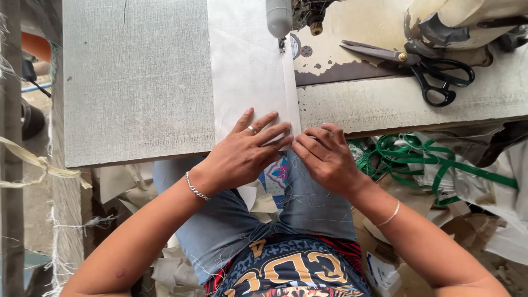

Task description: Folding and aligning white fabric strips on a sewing table in preparation for sewing.

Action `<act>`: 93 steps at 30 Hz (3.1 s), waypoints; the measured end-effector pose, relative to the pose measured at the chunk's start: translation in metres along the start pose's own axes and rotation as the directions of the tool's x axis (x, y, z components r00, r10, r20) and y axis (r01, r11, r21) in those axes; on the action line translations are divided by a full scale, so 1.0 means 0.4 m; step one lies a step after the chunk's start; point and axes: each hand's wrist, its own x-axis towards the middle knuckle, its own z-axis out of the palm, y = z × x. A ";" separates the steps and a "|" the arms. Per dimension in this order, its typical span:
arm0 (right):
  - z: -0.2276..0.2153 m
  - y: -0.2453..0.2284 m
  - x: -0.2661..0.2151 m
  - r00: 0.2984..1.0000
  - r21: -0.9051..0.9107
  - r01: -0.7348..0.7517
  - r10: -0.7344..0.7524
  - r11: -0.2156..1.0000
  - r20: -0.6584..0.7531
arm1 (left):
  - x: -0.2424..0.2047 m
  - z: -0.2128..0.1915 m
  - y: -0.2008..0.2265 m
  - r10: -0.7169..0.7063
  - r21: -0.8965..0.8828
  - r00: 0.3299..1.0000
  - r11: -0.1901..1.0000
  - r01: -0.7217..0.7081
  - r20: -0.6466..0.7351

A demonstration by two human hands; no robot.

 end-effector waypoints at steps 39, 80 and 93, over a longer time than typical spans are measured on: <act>0.098 0.283 0.193 0.925 0.133 -0.141 0.083 0.981 0.371 | 0.206 -0.057 -0.305 -0.082 0.034 0.968 0.997 0.076 0.238; 0.150 0.340 0.168 0.902 0.022 -0.221 0.196 0.975 0.383 | -0.364 0.193 0.154 -0.840 -0.520 0.525 0.513 0.683 -0.138; 0.137 0.165 0.092 0.842 -0.050 -0.397 0.386 0.916 0.377 | -0.581 0.174 -0.138 -0.982 -0.871 -0.190 -0.100 0.480 0.008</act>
